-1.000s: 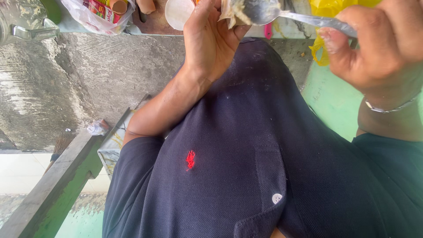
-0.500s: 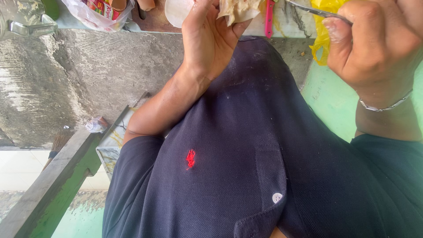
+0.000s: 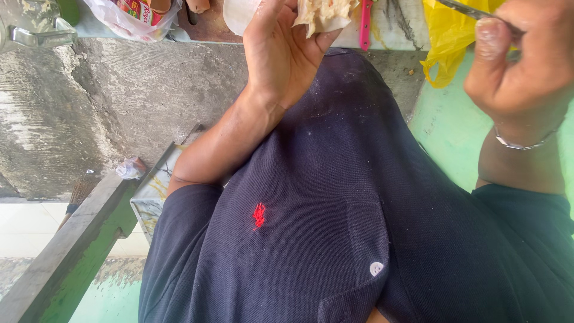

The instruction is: The person scoops a filling mixture into a round wonton wrapper using a spoon, then folds and pleats the wrapper edges by hand to seal the dumpling. The process is repeated with additional wrappers and filling.

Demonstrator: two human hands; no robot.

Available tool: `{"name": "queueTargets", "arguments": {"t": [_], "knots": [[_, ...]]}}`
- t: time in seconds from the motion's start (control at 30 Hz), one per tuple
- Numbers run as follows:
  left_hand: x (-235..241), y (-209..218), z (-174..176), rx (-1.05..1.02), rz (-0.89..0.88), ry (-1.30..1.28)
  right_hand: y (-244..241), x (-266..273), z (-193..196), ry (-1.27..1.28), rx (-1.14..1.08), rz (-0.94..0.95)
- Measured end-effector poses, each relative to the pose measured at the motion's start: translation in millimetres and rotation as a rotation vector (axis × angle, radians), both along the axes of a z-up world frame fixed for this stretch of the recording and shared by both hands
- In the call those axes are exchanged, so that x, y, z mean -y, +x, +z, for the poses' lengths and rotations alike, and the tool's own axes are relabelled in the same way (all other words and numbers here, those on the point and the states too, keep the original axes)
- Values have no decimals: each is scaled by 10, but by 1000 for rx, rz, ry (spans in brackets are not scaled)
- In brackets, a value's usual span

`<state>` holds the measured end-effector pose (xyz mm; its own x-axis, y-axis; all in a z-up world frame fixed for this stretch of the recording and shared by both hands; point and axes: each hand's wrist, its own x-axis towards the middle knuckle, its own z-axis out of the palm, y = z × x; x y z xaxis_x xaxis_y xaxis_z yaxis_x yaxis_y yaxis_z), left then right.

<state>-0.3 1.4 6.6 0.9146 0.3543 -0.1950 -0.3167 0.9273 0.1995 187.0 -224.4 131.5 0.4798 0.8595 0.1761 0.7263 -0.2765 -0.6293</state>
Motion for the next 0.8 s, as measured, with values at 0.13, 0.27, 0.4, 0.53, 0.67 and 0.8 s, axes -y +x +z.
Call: {"name": "queueTargets", "arguments": {"t": [0.13, 0.27, 0.4, 0.53, 0.67, 0.8], "knots": [[-40, 12, 75, -12, -100, 26, 101, 68, 90, -27, 14, 35], [-90, 44, 160, -50, -284, 154, 205, 73, 175, -61, 36, 97], [-124, 38, 232, 0, -431, 210, 217, 32, 155, -87, 54, 161], [-145, 8, 274, 56, -507, 286, 218, 10, 155, -102, 72, 198], [-139, 7, 274, 39, -500, 247, 249, -6, 194, -95, 77, 193], [-158, -22, 244, 61, -476, 288, 228, -1, 175, -95, 74, 204]]}}
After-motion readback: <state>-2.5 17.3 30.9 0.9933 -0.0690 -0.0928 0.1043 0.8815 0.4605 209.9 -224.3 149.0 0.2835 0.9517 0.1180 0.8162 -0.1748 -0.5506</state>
